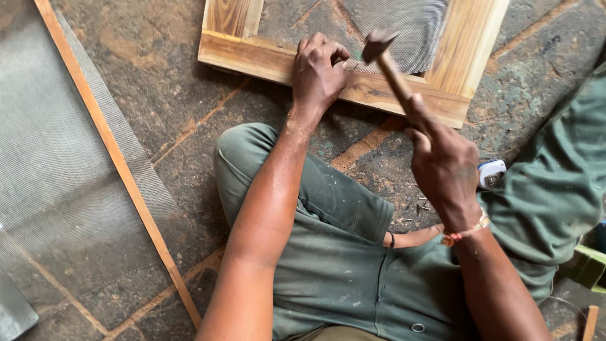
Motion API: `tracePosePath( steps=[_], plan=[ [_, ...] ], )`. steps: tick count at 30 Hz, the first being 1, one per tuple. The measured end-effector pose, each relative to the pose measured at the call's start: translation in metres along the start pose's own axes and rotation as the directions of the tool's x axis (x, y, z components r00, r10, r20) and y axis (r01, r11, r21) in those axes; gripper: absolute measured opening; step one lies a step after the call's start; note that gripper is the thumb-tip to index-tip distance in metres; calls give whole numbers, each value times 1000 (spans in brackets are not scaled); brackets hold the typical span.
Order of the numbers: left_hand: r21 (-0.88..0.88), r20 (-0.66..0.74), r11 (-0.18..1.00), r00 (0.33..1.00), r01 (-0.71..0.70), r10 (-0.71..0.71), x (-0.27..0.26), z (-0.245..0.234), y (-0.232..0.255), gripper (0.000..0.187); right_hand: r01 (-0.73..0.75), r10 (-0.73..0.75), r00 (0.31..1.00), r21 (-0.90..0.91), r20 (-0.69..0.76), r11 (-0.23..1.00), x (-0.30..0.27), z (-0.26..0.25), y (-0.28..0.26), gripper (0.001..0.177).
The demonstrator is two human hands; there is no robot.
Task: The person sits on the floor and secures a mesh screen to a wooden frame using a hammer and nails. They repeatedly position nails along the frame edges and hammer them in to attach the screen.
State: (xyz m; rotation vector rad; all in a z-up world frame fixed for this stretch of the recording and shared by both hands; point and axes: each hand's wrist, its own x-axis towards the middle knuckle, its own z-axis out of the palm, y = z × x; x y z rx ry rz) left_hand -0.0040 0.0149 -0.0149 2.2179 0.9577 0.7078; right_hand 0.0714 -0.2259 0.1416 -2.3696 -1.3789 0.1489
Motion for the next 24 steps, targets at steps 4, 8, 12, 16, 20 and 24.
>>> tracePosePath(
  steps=[4,8,12,16,20,24],
  plan=[
    [-10,-36,999,998,-51,51,-12,5,-3,7,170,-136,964,135,-231,976,-9,7,2,53],
    [-25,0,999,1000,-20,20,-3,2,2,9,-61,52,995,108,86,992,-3,9,4,57],
    [-35,-23,999,999,-29,29,-11,3,-4,9,13,25,991,271,-135,962,-6,14,7,52],
    [-6,-55,998,997,-59,59,-1,3,3,12,-18,23,999,183,-28,983,-3,9,6,53],
    [-10,-24,1000,1000,-17,17,0,5,-4,8,155,-96,972,283,-215,946,-3,9,2,58],
    [3,-20,1000,1000,-22,22,0,2,-2,12,98,-92,994,111,-51,989,-4,1,-2,57]
  ],
)
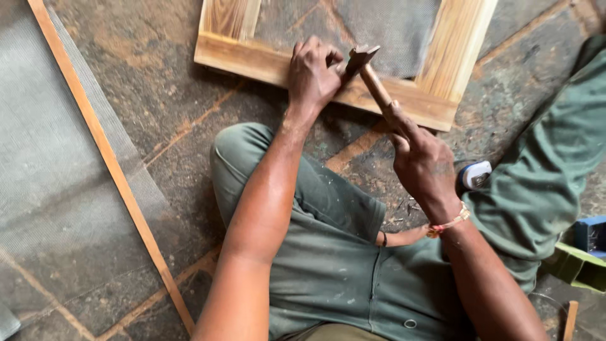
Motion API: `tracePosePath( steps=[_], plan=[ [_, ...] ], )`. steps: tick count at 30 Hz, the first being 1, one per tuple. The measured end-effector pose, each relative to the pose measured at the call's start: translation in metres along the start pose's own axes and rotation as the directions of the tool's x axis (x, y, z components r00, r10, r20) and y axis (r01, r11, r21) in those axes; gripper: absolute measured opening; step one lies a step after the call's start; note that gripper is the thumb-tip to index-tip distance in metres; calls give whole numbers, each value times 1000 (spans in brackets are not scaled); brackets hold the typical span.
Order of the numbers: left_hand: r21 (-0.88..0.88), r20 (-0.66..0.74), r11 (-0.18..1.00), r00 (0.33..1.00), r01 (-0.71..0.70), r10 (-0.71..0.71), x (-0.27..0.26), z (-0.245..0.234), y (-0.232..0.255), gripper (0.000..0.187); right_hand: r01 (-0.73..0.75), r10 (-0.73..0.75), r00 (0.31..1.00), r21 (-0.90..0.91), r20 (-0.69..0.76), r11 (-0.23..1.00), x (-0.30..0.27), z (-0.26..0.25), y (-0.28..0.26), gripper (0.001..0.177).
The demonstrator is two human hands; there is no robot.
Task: The person sits on the floor and secures a mesh screen to a wooden frame using a hammer and nails. They repeatedly position nails along the frame edges and hammer them in to attach the screen.
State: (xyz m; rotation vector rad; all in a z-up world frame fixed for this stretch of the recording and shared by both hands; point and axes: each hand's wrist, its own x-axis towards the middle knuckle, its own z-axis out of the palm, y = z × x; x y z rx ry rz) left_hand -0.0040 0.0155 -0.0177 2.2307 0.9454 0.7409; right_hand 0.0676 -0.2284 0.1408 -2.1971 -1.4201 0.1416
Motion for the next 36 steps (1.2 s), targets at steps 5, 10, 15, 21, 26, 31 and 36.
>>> tracePosePath(
  steps=[5,10,15,21,26,31,36],
  plan=[
    [-170,-78,983,993,69,-84,0,-13,7,6,-5,5,1000,105,9,994,15,-19,-5,56],
    [-217,-173,968,971,125,-164,12,-24,11,6,-66,214,904,-375,370,925,42,-41,-17,51],
    [-279,-141,939,959,201,-247,8,-22,6,6,114,-74,964,-146,256,983,62,-51,-24,49],
    [-319,-184,931,952,178,-246,16,-26,5,5,8,228,862,-461,454,887,79,-65,-29,46],
    [-297,-187,938,952,181,-243,11,-21,3,6,156,-6,920,-352,393,923,62,-55,-22,44],
    [-280,-219,942,943,185,-250,14,-24,4,7,111,-51,971,-251,233,962,46,-48,-10,47],
    [-305,-205,935,946,182,-251,17,-32,10,4,80,23,962,-364,271,928,22,-21,11,58]
  ],
)
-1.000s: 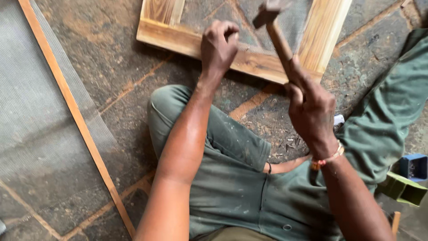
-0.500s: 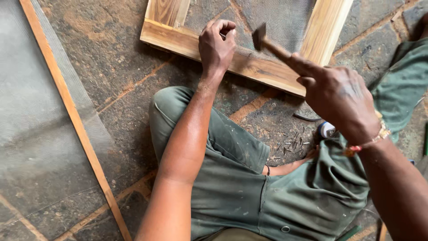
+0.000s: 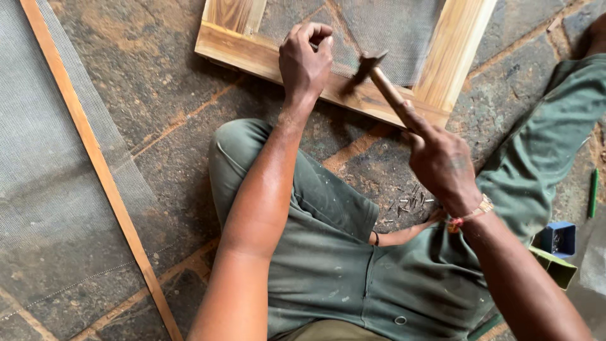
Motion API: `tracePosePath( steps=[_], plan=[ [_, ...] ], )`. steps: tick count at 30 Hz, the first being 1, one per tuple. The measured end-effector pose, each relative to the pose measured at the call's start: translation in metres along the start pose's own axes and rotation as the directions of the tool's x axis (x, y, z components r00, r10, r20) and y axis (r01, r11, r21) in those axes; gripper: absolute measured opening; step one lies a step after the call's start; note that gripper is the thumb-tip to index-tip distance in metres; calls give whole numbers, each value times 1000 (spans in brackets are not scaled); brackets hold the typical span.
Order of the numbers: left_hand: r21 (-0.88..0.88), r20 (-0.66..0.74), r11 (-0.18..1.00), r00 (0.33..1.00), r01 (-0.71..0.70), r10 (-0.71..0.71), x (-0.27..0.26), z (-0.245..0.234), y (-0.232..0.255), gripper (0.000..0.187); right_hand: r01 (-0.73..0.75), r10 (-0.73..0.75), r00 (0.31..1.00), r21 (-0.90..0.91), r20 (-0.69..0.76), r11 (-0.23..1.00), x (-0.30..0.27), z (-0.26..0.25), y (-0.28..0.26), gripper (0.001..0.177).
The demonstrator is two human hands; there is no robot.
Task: The person sits on the floor and secures a mesh screen to a wooden frame using a hammer and nails. They repeatedly position nails along the frame edges and hammer them in to attach the screen.
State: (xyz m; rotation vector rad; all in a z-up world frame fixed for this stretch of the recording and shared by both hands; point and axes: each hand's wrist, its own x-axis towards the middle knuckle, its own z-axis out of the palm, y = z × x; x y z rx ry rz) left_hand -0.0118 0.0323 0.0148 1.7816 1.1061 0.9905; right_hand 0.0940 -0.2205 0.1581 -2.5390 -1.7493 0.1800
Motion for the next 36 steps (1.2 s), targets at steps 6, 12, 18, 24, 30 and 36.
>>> tracePosePath(
  steps=[6,12,18,24,30,36],
  plan=[
    [-13,-31,1000,999,-20,19,-14,-1,0,9,96,-68,969,108,-238,989,-23,36,9,59],
    [-18,34,998,998,62,-62,-9,-9,13,10,-217,193,976,603,106,768,-57,33,-19,59],
    [36,323,839,801,-543,505,-49,30,46,36,-701,247,709,696,660,152,-100,41,-41,58],
    [101,628,741,620,-664,470,-88,47,58,71,-181,182,982,555,54,812,-89,47,-1,31],
    [79,671,722,572,-687,471,-99,46,60,61,-196,243,958,272,-151,942,-14,53,58,34],
    [111,652,635,538,-765,534,-99,47,56,43,151,-158,942,-46,-296,987,72,71,82,45]
  ],
)
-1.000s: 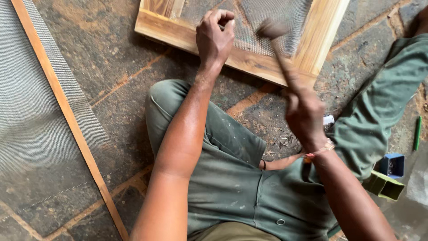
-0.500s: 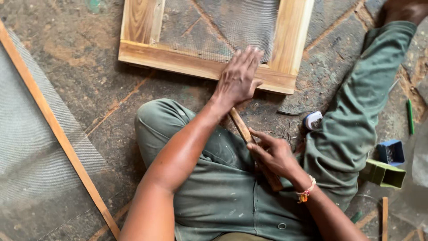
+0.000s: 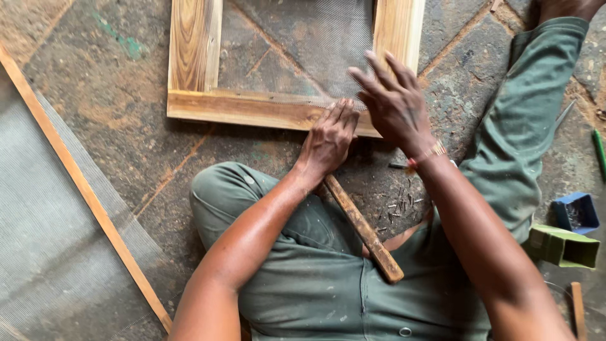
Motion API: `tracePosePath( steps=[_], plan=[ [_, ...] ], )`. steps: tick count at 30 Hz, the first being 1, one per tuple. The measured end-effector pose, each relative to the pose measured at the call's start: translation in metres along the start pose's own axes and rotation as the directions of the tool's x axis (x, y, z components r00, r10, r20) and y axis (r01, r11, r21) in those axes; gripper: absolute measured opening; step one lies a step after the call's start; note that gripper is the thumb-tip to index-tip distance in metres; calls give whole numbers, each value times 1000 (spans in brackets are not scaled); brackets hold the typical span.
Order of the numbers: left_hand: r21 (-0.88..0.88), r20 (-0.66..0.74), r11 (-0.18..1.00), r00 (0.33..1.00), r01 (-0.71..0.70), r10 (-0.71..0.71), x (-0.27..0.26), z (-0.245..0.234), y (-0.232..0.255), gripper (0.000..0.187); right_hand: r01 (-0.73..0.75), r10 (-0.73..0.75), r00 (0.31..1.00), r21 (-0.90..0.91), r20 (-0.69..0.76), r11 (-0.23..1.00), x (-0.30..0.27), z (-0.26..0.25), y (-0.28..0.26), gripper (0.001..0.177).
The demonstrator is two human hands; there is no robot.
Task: The person sits on the floor and secures a mesh screen to a wooden frame using a hammer and nails. They repeatedly position nails along the frame edges and hammer them in to attach the screen.
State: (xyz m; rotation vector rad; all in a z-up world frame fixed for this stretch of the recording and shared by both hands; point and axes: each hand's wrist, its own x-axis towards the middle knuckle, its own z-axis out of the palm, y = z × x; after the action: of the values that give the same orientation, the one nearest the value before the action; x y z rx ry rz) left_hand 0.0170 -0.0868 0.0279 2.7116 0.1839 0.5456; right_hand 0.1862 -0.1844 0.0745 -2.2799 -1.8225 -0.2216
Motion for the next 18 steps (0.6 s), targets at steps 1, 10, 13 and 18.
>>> tracePosePath(
  steps=[1,10,13,18],
  plan=[
    [-18,-10,1000,1000,-4,4,0,1,1,42,74,-72,997,-83,23,994,10,6,5,48],
    [-22,-105,1000,994,-7,5,-1,18,-7,33,-152,140,970,47,201,987,23,30,42,65],
    [-7,-110,1000,994,-7,7,1,22,-9,33,-187,182,969,11,167,982,17,35,42,62],
    [9,-94,1000,996,-9,10,1,15,-6,33,-110,111,993,-50,28,993,17,40,42,59]
  ],
)
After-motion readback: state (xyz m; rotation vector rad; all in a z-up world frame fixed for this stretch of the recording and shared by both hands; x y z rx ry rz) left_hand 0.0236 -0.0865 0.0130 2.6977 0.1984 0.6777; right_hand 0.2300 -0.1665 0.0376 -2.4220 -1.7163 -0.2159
